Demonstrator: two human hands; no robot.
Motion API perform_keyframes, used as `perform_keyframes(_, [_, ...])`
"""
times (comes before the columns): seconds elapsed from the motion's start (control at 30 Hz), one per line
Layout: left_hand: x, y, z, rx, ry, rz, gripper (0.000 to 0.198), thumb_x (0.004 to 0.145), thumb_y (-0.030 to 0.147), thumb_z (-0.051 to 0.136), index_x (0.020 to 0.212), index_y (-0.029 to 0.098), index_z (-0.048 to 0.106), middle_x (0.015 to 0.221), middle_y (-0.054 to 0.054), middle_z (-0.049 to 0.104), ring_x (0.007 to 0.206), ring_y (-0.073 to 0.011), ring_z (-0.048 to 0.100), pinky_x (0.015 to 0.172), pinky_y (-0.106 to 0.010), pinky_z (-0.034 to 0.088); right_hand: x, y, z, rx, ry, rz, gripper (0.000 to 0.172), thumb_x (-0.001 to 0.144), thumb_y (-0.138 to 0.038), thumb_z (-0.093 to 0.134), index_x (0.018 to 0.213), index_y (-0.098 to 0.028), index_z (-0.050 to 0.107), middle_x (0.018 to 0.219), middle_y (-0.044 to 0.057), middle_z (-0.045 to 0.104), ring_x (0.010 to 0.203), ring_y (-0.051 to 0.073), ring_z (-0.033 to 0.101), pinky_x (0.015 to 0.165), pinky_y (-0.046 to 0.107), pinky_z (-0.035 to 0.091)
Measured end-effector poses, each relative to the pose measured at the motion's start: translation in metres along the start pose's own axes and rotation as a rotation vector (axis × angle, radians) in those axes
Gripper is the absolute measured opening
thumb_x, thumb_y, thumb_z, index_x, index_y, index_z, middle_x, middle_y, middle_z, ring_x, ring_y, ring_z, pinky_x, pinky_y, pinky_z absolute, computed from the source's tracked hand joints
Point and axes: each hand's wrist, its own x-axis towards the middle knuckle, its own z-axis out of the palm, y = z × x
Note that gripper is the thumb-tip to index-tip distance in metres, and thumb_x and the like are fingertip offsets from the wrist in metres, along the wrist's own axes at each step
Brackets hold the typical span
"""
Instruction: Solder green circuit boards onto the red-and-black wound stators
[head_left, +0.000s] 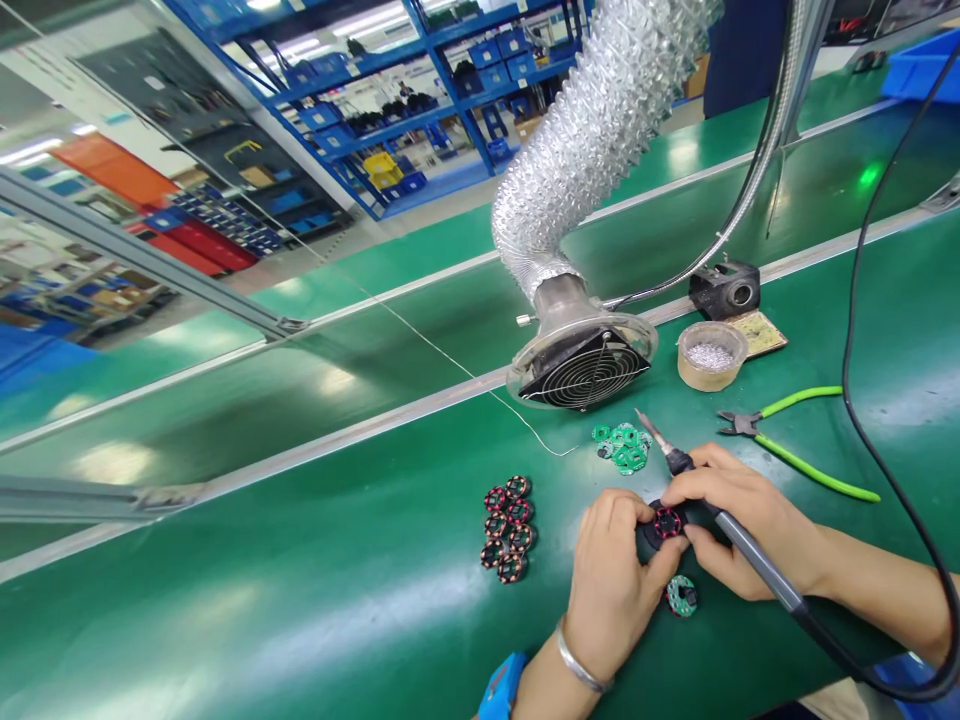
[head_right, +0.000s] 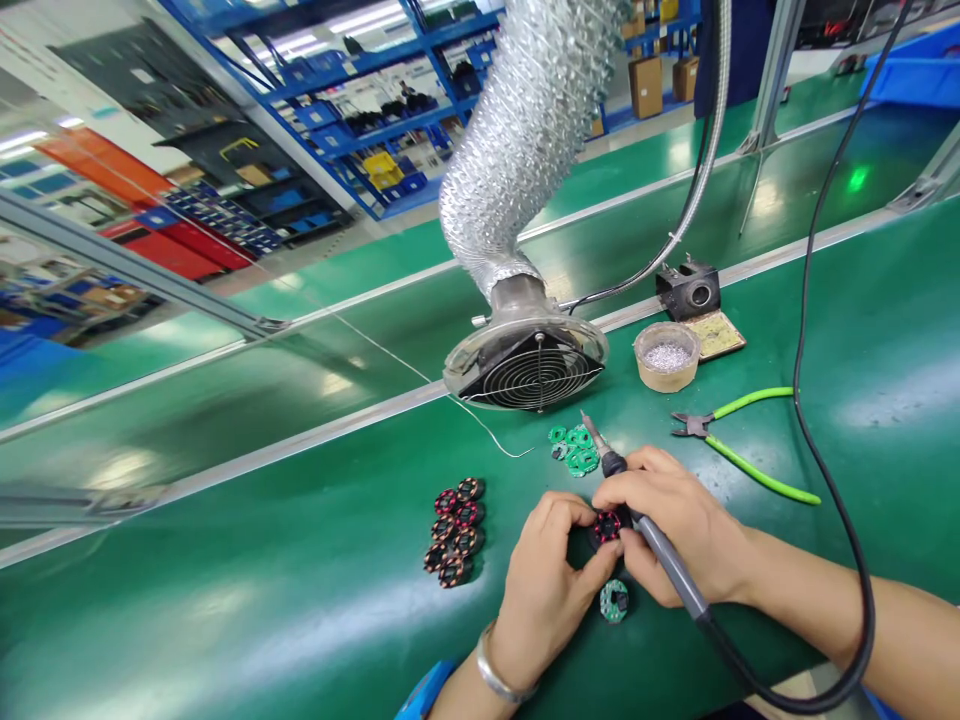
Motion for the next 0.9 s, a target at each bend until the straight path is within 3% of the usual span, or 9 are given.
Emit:
perform_keyframes(0.2, [0.01, -0.014, -0.019, -0.318, -0.147, 0.034, 0.014, 0.083, 0.017, 0.07, 0.092, 0.018, 0.06, 0.091, -0.004, 0.06, 0.082, -0.0174, 0.056, 0.072, -0.027, 0.047, -0.004, -0.004, 0.016, -0.014, 0.055, -0.017, 0.035, 0.079, -0.004, 0.055, 0.109, -0.022, 0.053, 0.084, 0.001, 0.063, 0.083, 0.02, 0.051, 0.078, 0.036, 0.048])
perform_keyframes(0.33, [0.018, -0.017, -0.021, -0.452, -0.198, 0.046, 0.004, 0.084, 0.018, 0.069, 0.088, 0.019, 0.069, 0.092, -0.004, 0.062, 0.087, -0.0171, 0.058, 0.079, -0.028, 0.046, -0.001, -0.013, 0.012, 0.049, 0.102, 0.058, 0.022, 0.087, -0.009, 0.056, 0.103, -0.024, 0.053, 0.079, 0.0, 0.064, 0.079, 0.018, 0.054, 0.072, 0.03, 0.049])
perform_keyframes(0.47, [0.022, -0.018, -0.02, -0.589, -0.18, -0.054, 0.007, 0.082, 0.022, 0.07, 0.077, 0.017, 0.069, 0.082, -0.003, 0.061, 0.076, -0.0151, 0.056, 0.069, -0.026, 0.046, -0.002, -0.018, -0.014, -0.066, 0.193, 0.06, 0.018, 0.087, -0.013, 0.061, 0.098, -0.026, 0.056, 0.081, -0.001, 0.067, 0.078, 0.018, 0.059, 0.075, 0.032, 0.05])
perform_keyframes(0.6, [0.023, -0.021, -0.023, -0.792, -0.043, -0.24, 0.019, 0.082, 0.03, 0.068, 0.072, 0.015, 0.064, 0.078, -0.002, 0.056, 0.065, -0.0119, 0.054, 0.059, -0.023, 0.046, -0.02, 0.005, -0.057, -0.353, 0.233, 0.126, 0.018, 0.087, -0.024, 0.066, 0.103, -0.027, 0.058, 0.091, 0.002, 0.069, 0.086, 0.022, 0.067, 0.083, 0.038, 0.052])
perform_keyframes(0.7, [0.021, -0.02, -0.025, -0.837, -0.127, -0.305, 0.014, 0.077, 0.027, 0.07, 0.082, 0.015, 0.067, 0.084, -0.002, 0.055, 0.058, -0.0084, 0.052, 0.052, -0.021, 0.047, -0.038, 0.038, -0.09, -0.552, 0.103, 0.105, 0.042, 0.085, -0.038, 0.068, 0.12, -0.024, 0.051, 0.121, 0.012, 0.063, 0.107, 0.031, 0.063, 0.094, 0.05, 0.05])
perform_keyframes(0.77, [0.019, -0.017, -0.024, -0.79, -0.221, -0.276, 0.02, 0.071, 0.021, 0.074, 0.091, 0.017, 0.072, 0.087, -0.003, 0.056, 0.059, -0.0077, 0.054, 0.051, -0.02, 0.048, -0.046, 0.058, -0.104, -0.591, -0.061, 0.143, 0.059, 0.081, -0.049, 0.067, 0.127, -0.02, 0.044, 0.141, 0.017, 0.048, 0.127, 0.038, 0.049, 0.099, 0.058, 0.046])
perform_keyframes(0.83, [0.019, -0.013, -0.02, -0.754, -0.267, -0.277, 0.021, 0.07, 0.019, 0.075, 0.091, 0.019, 0.076, 0.085, -0.002, 0.056, 0.056, -0.0067, 0.053, 0.047, -0.019, 0.047, -0.049, 0.071, -0.11, -0.621, -0.156, 0.13, 0.067, 0.08, -0.053, 0.067, 0.131, -0.018, 0.041, 0.144, 0.019, 0.044, 0.13, 0.041, 0.045, 0.1, 0.062, 0.043])
perform_keyframes(0.9, [0.019, -0.008, -0.014, -0.77, -0.274, -0.328, 0.013, 0.073, 0.022, 0.073, 0.085, 0.018, 0.077, 0.081, -0.002, 0.055, 0.051, -0.006, 0.051, 0.042, -0.018, 0.047, -0.049, 0.076, -0.11, -0.651, -0.194, 0.099, 0.064, 0.082, -0.052, 0.064, 0.131, -0.018, 0.041, 0.14, 0.018, 0.048, 0.126, 0.04, 0.047, 0.099, 0.062, 0.043])
